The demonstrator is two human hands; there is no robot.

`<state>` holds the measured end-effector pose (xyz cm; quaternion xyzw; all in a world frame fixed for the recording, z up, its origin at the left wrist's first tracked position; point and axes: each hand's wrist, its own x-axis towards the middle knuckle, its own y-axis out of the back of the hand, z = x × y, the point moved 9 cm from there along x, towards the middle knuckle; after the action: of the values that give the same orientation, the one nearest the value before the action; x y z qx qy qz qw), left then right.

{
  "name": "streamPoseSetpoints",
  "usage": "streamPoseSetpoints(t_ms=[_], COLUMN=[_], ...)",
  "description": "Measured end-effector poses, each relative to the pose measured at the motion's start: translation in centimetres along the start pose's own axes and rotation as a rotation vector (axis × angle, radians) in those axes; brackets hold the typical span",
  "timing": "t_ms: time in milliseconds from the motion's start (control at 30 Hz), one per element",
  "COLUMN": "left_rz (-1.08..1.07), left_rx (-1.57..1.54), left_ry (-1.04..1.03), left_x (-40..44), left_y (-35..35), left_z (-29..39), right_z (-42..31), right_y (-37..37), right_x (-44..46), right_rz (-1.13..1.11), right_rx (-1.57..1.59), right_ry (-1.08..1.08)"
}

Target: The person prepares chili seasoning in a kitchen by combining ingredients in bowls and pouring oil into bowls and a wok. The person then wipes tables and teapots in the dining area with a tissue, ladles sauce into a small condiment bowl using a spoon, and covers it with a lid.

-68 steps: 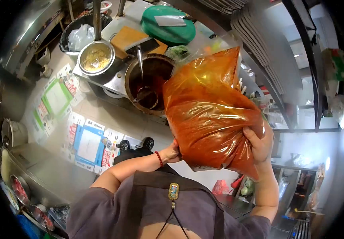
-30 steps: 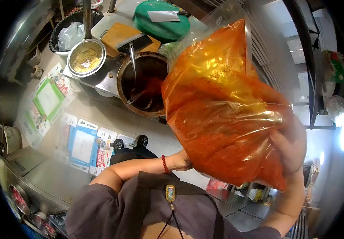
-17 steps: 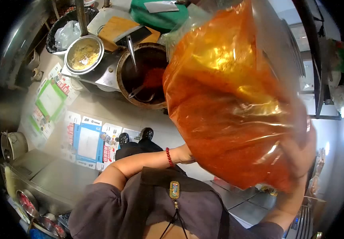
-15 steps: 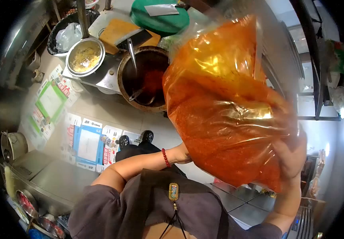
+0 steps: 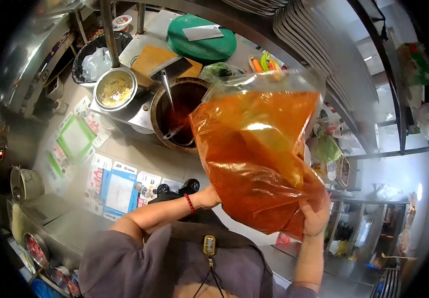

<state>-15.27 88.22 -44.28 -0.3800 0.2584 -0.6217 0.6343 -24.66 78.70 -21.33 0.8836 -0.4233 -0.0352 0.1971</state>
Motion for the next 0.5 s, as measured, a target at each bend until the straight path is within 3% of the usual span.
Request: streamPoseSetpoints(t_ms=[100, 167, 267, 400, 500], left_rz=[0.042, 0.030, 0.005, 0.005, 0.013], left_rx=[-0.037, -0.409, -0.457, -0.515, -0.659], left_ry=[-0.038, 0.010, -0.014, -0.003, -0.146], left_x=[1.9, 3.0, 3.9, 3.9, 3.7], left_y=[-0.8, -2.4, -3.3, -4.2, -4.7], left_z=[-2.0, -1.9, -2.3, -2.4, -1.3], right_z=[-5.4, -7.1, -9.9, -10.9, -11.4], right_y=[-2.1, -3.4, -6.1, -7.9, -9.4], right_x=[2.5, 4.1, 4.9, 5.3, 5.3], right_rz=[-0.130, -0.197, -0.210, -0.253, -0.331], right_rx=[-0.195, -0.229, -0.168, -0.314, -0.279], right_ry=[0.008, -0.015, -0.035, -0.010, -0.026])
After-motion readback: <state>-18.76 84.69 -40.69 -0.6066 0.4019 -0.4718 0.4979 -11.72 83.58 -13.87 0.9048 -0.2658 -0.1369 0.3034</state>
